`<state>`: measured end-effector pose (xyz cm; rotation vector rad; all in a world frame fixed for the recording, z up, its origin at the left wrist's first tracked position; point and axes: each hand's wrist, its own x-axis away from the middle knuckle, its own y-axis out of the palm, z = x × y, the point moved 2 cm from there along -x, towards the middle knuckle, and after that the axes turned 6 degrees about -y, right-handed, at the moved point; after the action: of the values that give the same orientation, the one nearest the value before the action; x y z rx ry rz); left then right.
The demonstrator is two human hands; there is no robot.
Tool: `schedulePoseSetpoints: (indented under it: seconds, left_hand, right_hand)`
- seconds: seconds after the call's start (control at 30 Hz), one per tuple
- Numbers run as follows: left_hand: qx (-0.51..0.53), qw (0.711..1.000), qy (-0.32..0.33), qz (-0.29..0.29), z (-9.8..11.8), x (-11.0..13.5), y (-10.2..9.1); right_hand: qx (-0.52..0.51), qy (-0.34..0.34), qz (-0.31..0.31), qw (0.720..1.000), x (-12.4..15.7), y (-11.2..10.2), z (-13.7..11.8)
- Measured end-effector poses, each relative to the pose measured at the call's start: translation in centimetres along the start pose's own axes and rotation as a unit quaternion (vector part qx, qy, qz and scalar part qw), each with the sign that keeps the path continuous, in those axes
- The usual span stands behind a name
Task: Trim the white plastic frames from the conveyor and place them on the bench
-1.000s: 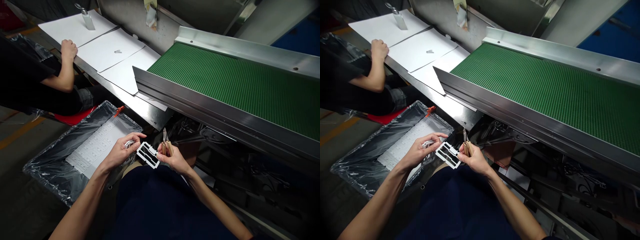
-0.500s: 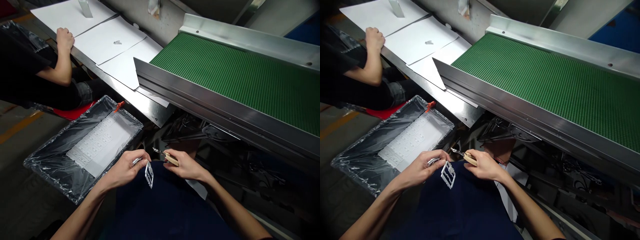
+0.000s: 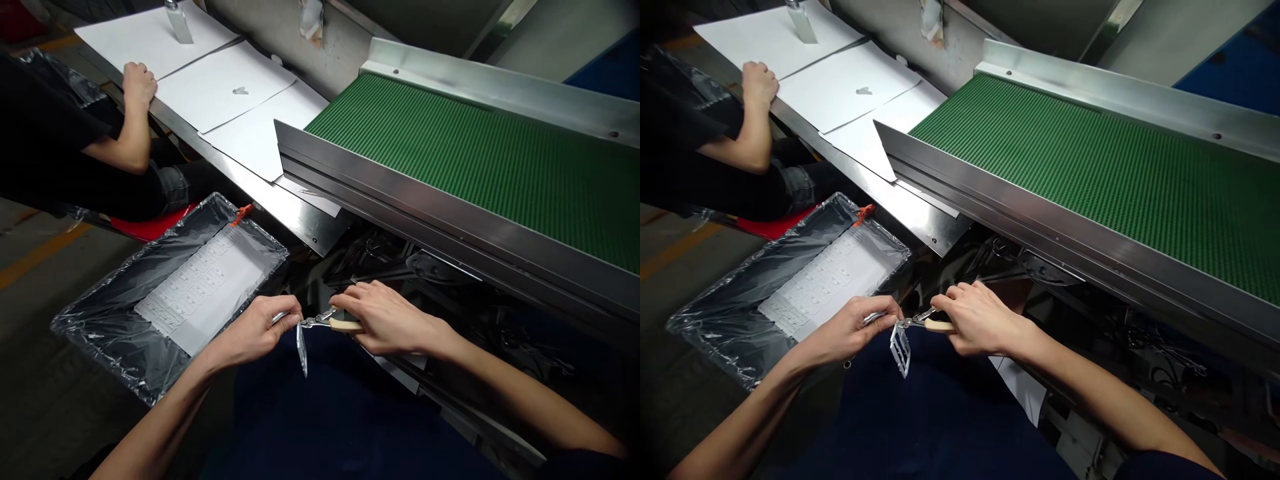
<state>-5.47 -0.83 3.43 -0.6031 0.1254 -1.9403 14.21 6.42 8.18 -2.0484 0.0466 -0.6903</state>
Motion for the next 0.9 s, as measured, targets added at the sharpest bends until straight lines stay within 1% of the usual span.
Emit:
schedulePoseSetpoints:
  seconds: [0.2, 0.33, 0.43, 0.63, 0.7, 0.77, 0.83, 0.9]
  left_hand:
    - [-0.005, 1.000, 0.016, -0.014, 0.4, -0.1, 0.0]
    - [-0.019, 0.999, 0.024, -0.022, 0.6, -0.2, 0.1]
    - [-0.027, 0.999, 0.026, -0.027, 0.6, -0.2, 0.3]
    - [-0.007, 0.999, 0.005, -0.032, 0.2, -0.1, 0.7]
    - [0.013, 1.000, -0.017, -0.022, -0.2, -0.3, 0.8]
    - [0.042, 0.998, -0.042, -0.002, -0.7, -0.6, 0.9]
    - [0.075, 0.995, -0.063, 0.016, -1.3, -0.8, 1.2]
    - [0.099, 0.992, -0.071, 0.025, -1.7, -0.8, 1.8]
  right_hand:
    - [0.026, -0.011, -0.013, 1.000, -0.1, -0.3, -0.2]
    - [0.044, -0.029, -0.008, 0.999, -0.2, -1.0, -0.2]
    - [0.039, -0.038, -0.002, 0.999, -0.6, -1.6, -0.2]
    - [0.014, -0.002, -0.032, 0.999, -1.4, -2.1, -0.3]
    - [0.000, 0.003, -0.033, 0.999, -1.3, -1.8, 0.3]
    - [-0.032, 0.018, -0.024, 0.999, -1.1, -1.1, 1.4]
    - [-0.076, 0.059, -0.002, 0.995, -0.7, 0.1, 2.8]
    - [-0.113, 0.130, 0.035, 0.984, 0.3, 1.7, 3.7]
